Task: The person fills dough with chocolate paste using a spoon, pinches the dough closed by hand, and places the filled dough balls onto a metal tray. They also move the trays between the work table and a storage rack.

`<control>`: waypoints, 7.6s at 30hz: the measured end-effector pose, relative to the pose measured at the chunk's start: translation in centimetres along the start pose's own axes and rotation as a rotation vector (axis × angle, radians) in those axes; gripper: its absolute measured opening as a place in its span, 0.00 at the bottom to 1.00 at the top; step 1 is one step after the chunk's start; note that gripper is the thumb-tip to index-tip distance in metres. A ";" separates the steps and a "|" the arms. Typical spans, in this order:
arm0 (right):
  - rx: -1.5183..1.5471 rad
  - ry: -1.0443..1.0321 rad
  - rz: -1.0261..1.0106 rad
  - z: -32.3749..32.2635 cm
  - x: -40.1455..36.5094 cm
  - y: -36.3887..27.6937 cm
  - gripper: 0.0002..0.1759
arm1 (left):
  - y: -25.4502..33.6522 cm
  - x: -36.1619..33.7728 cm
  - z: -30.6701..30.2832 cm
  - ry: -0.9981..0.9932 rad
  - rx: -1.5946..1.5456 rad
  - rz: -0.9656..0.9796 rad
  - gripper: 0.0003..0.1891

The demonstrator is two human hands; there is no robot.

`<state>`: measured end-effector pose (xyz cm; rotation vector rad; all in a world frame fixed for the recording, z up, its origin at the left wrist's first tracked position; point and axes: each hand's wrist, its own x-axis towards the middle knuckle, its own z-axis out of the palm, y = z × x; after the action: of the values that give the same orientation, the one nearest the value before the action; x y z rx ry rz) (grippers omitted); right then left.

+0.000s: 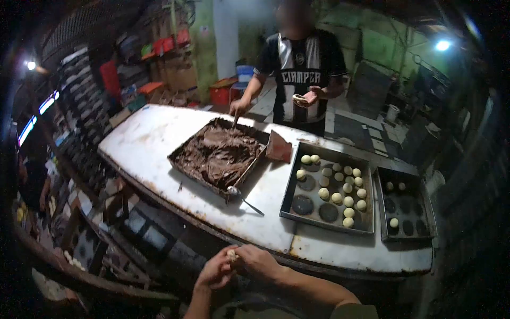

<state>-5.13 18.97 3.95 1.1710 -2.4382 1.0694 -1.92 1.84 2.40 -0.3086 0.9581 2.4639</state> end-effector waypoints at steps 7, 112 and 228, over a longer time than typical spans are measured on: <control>0.404 -0.137 0.460 1.1 -5.9 -5.4 0.09 | -6.5 -4.2 -2.6 -0.028 0.291 0.024 0.17; -0.301 -0.217 0.790 -48.5 -43.3 31.8 0.31 | -37.6 7.8 30.0 0.321 0.153 0.099 0.28; -0.362 0.507 0.352 7.3 12.6 14.2 0.10 | 13.0 4.6 -4.7 -0.089 -0.195 0.559 0.44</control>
<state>-23.35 12.42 -2.36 0.3145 -2.3210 0.8238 -12.34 -8.09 4.75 0.0172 0.8522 3.0568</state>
